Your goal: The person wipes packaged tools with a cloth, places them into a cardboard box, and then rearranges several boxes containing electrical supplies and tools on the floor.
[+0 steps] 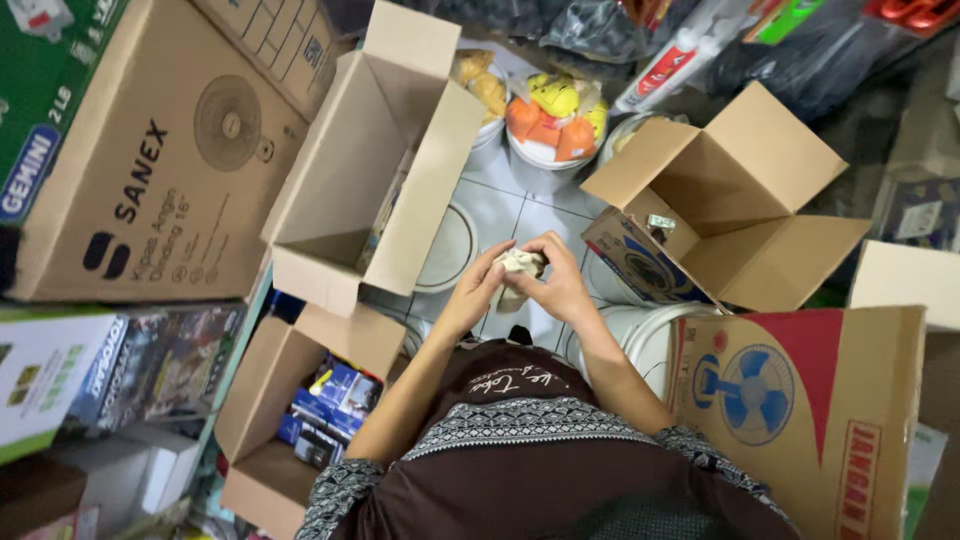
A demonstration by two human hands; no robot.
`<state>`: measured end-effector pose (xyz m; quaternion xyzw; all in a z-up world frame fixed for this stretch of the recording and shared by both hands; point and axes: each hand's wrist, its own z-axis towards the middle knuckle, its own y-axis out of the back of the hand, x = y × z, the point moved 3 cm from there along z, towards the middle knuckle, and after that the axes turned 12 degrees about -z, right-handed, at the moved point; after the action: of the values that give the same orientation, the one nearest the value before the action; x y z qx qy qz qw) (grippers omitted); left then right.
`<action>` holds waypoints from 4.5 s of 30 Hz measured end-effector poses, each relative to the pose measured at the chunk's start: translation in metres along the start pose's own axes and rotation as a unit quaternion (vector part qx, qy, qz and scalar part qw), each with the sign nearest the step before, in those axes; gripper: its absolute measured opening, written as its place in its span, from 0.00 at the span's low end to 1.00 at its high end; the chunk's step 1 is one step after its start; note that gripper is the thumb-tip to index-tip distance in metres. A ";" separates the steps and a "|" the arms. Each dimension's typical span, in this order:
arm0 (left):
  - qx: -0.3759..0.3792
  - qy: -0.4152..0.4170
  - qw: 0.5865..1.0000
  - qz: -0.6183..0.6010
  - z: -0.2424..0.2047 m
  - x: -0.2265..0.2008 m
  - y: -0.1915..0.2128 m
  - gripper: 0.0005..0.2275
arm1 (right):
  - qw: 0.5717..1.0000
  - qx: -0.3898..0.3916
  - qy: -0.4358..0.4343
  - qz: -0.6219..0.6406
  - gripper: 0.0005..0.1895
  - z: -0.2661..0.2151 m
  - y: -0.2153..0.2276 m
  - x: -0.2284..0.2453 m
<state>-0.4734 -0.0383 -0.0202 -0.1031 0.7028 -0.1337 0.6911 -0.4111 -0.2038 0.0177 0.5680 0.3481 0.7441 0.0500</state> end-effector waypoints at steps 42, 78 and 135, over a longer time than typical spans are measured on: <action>-0.114 -0.195 0.956 0.187 0.002 0.000 -0.002 0.16 | 0.785 0.020 -0.222 0.578 0.23 0.022 -0.071 -0.032; -0.189 0.195 0.844 0.462 0.165 0.209 0.352 0.22 | 0.971 0.005 0.093 -0.220 0.16 0.258 -0.214 -0.052; -0.314 -0.207 0.860 0.346 0.155 -0.058 0.239 0.34 | 0.983 0.018 0.093 -0.156 0.14 0.257 -0.154 -0.009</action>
<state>-0.3078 0.1991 -0.0456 -0.0902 0.5389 0.3655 0.7535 -0.2310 0.0267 -0.0498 0.4360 0.4484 0.7705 0.1229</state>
